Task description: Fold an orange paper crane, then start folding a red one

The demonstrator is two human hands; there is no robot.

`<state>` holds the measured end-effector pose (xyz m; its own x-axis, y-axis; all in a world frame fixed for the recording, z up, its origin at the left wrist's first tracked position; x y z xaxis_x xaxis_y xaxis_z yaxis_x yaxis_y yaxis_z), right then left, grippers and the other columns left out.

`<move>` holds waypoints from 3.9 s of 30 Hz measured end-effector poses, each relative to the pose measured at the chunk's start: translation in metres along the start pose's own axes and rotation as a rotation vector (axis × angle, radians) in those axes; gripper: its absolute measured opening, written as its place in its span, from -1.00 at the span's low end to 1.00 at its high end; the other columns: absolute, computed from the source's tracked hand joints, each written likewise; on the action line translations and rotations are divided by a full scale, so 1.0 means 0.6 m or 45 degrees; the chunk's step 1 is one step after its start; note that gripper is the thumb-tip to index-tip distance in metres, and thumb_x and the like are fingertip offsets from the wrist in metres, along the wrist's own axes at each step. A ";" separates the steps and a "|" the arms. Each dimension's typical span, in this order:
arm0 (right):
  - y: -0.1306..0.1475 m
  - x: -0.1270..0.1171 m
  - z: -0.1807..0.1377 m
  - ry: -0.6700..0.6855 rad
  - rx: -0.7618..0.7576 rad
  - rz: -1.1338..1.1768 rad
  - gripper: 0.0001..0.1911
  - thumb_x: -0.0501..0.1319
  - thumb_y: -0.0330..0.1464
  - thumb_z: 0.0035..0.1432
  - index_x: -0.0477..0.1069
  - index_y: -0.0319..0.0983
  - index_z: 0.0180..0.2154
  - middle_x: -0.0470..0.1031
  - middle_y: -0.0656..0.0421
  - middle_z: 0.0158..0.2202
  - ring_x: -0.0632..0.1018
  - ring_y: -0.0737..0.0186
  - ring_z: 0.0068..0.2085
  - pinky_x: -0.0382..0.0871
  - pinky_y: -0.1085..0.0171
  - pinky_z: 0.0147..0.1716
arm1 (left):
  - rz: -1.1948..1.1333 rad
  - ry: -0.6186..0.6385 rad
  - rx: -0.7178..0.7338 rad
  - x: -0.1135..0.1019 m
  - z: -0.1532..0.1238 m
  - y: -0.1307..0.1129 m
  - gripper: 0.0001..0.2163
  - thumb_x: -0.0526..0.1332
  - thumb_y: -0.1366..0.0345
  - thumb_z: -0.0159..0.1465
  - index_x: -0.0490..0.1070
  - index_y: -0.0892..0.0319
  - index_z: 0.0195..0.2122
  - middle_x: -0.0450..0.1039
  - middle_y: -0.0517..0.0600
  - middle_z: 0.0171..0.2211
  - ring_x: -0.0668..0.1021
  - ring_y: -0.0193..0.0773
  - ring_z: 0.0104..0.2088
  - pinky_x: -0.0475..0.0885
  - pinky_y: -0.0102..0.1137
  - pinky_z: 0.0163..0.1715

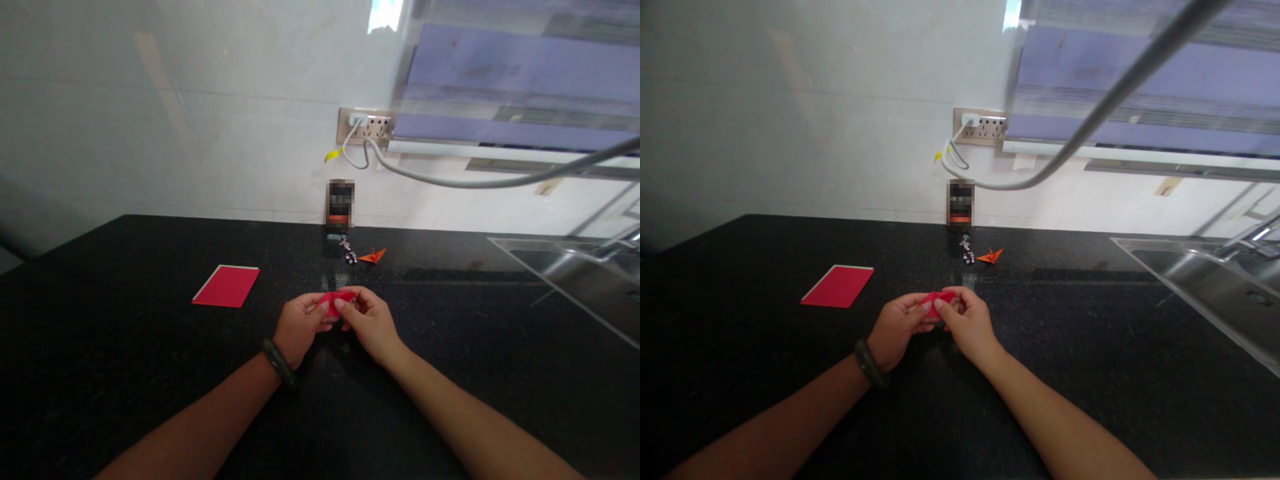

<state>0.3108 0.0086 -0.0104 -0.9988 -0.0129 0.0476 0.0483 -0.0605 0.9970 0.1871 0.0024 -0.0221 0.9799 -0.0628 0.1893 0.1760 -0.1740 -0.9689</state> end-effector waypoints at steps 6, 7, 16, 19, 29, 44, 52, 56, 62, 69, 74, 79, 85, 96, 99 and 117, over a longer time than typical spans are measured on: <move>0.001 -0.002 -0.001 -0.041 0.022 -0.107 -0.78 0.23 -0.25 -0.09 0.37 -0.30 -0.43 0.35 0.26 -0.62 0.30 0.44 -0.66 0.21 0.43 -0.73 | -0.019 0.047 0.001 0.005 -0.005 0.000 -0.80 0.23 0.32 0.05 0.39 0.29 -0.30 0.53 0.03 -0.41 0.55 -0.33 -0.41 0.40 -0.54 -0.49; 0.002 -0.002 -0.002 -0.049 0.024 -0.094 -0.78 0.23 -0.26 -0.09 0.36 -0.29 -0.42 0.35 0.26 -0.61 0.30 0.44 -0.66 0.21 0.43 -0.74 | -0.028 0.038 -0.001 0.005 -0.005 0.000 -0.81 0.24 0.32 0.04 0.38 0.28 -0.32 0.52 0.02 -0.43 0.54 -0.33 -0.41 0.40 -0.54 -0.49; 0.002 0.003 -0.006 -0.088 0.048 0.078 -0.79 0.27 -0.33 -0.13 0.31 -0.26 -0.42 0.40 0.28 -0.61 0.36 0.43 -0.64 0.26 0.42 -0.65 | 0.016 0.008 0.038 0.007 -0.005 -0.005 -0.82 0.25 0.33 0.01 0.33 0.27 -0.37 0.51 -0.01 -0.52 0.53 -0.33 -0.51 0.41 -0.48 -0.49; -0.001 0.004 -0.007 -0.070 0.067 0.113 -0.78 0.29 -0.32 -0.16 0.37 -0.28 -0.40 0.42 0.26 -0.60 0.38 0.41 -0.62 0.29 0.40 -0.62 | 0.032 0.012 0.047 0.007 -0.005 -0.006 -0.80 0.25 0.33 0.00 0.35 0.27 -0.35 0.53 0.00 -0.51 0.54 -0.31 -0.50 0.41 -0.46 -0.47; 0.001 0.000 -0.005 -0.048 0.050 0.182 -0.85 0.30 -0.33 -0.16 0.43 -0.29 -0.54 0.39 0.24 -0.64 0.34 0.43 -0.63 0.21 0.41 -0.65 | 0.019 0.077 0.036 0.014 -0.011 -0.014 -0.75 0.28 0.31 -0.03 0.45 0.28 -0.30 0.55 0.03 -0.47 0.54 -0.29 -0.47 0.38 -0.47 -0.46; -0.005 -0.007 0.007 0.016 0.135 0.369 -0.66 0.22 -0.15 -0.05 0.35 -0.30 -0.60 0.28 0.29 -0.76 0.32 0.44 -0.70 0.23 0.42 -0.65 | -0.002 0.145 0.027 0.013 -0.010 -0.013 -0.75 0.26 0.31 0.02 0.43 0.30 -0.26 0.55 0.06 -0.39 0.54 -0.30 -0.42 0.38 -0.48 -0.44; 0.001 -0.011 0.003 -0.046 0.095 0.327 -0.79 0.32 -0.29 -0.17 0.38 -0.31 -0.58 0.36 0.28 -0.70 0.32 0.48 -0.68 0.22 0.45 -0.66 | -0.043 0.103 0.033 0.008 -0.006 -0.008 -0.73 0.28 0.30 -0.01 0.44 0.27 -0.27 0.55 0.05 -0.39 0.54 -0.30 -0.42 0.39 -0.48 -0.45; -0.008 -0.010 0.006 -0.077 0.191 0.431 -0.71 0.26 -0.21 -0.10 0.34 -0.32 -0.61 0.27 0.29 -0.75 0.29 0.48 -0.70 0.22 0.46 -0.71 | -0.019 0.111 0.039 0.008 -0.007 -0.009 -0.73 0.28 0.29 -0.01 0.45 0.27 -0.26 0.54 0.05 -0.35 0.54 -0.30 -0.41 0.40 -0.47 -0.43; -0.010 -0.017 0.006 -0.151 0.243 0.525 -0.61 0.23 -0.06 -0.12 0.35 -0.26 -0.41 0.31 0.28 -0.59 0.29 0.47 -0.67 0.27 0.46 -0.78 | -0.056 0.106 0.094 0.004 -0.003 -0.006 -0.71 0.26 0.29 0.03 0.42 0.27 -0.21 0.53 0.06 -0.30 0.53 -0.33 -0.38 0.39 -0.50 -0.42; -0.007 -0.002 0.000 0.055 0.190 0.366 -0.72 0.35 -0.28 -0.22 0.30 -0.29 -0.62 0.28 0.32 -0.70 0.26 0.50 -0.68 0.18 0.48 -0.74 | -0.055 0.105 0.061 0.006 -0.005 -0.005 -0.74 0.29 0.28 -0.01 0.42 0.26 -0.28 0.54 0.03 -0.39 0.54 -0.30 -0.41 0.41 -0.46 -0.42; -0.006 0.003 -0.001 0.122 0.129 0.266 -0.78 0.33 -0.29 -0.18 0.38 -0.31 -0.57 0.39 0.26 -0.64 0.31 0.47 -0.65 0.18 0.46 -0.71 | 0.159 0.123 0.080 0.012 -0.007 -0.012 -0.78 0.22 0.21 0.05 0.44 0.30 -0.40 0.50 0.02 -0.55 0.50 -0.35 -0.58 0.33 -0.51 -0.61; -0.003 0.012 -0.005 0.206 0.116 0.254 -0.79 0.29 -0.27 -0.10 0.38 -0.30 -0.51 0.40 0.25 -0.66 0.34 0.45 -0.66 0.16 0.46 -0.72 | 0.249 0.148 0.120 0.015 -0.009 -0.020 -0.82 0.19 0.25 0.06 0.42 0.28 -0.56 0.42 -0.04 -0.66 0.42 -0.41 -0.69 0.30 -0.53 -0.67; -0.004 0.014 -0.007 0.154 0.228 0.359 -0.69 0.25 -0.22 -0.06 0.30 -0.30 -0.64 0.25 0.32 -0.79 0.18 0.51 -0.76 0.01 0.45 -0.77 | 0.300 0.229 0.151 0.017 -0.013 -0.027 -0.76 0.16 0.19 0.10 0.44 0.28 -0.54 0.45 -0.01 -0.61 0.47 -0.38 -0.63 0.31 -0.52 -0.62; -0.005 -0.013 0.008 0.026 0.079 0.153 -0.76 0.27 -0.24 -0.11 0.34 -0.30 -0.55 0.26 0.33 -0.73 0.25 0.48 -0.71 0.13 0.43 -0.69 | 0.327 0.016 0.145 -0.012 0.009 -0.018 -0.73 0.12 0.14 0.11 0.33 0.25 -0.57 0.36 -0.11 -0.73 0.38 -0.44 -0.73 0.26 -0.55 -0.70; -0.001 -0.016 0.012 0.134 0.072 -0.074 -0.76 0.27 -0.24 -0.12 0.33 -0.29 -0.56 0.24 0.34 -0.73 0.23 0.49 -0.71 0.08 0.44 -0.71 | 0.356 0.063 0.104 -0.013 0.011 -0.021 -0.74 0.13 0.15 0.10 0.34 0.25 -0.58 0.33 -0.11 -0.76 0.36 -0.44 -0.75 0.24 -0.55 -0.73; -0.018 0.014 -0.013 0.585 0.228 -0.422 -0.75 0.17 -0.29 -0.04 0.33 -0.29 -0.64 0.30 0.29 -0.70 0.20 0.51 -0.71 -0.01 0.44 -0.71 | 0.113 0.029 0.189 -0.027 0.019 -0.022 -0.69 0.21 0.08 0.03 0.30 0.25 -0.60 0.15 -0.20 -0.76 0.17 -0.51 -0.72 0.03 -0.53 -0.70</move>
<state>0.3020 0.0016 -0.0210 -0.8519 -0.4549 -0.2596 -0.3077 0.0335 0.9509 0.1702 0.0167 -0.0143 0.9901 -0.0941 0.1038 0.1023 -0.0201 -0.9945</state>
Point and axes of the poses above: each hand's wrist, its own z-axis towards the middle knuckle, its own x-axis out of the palm, y = z × x, the point moved 6 cm from there along z, towards the middle knuckle
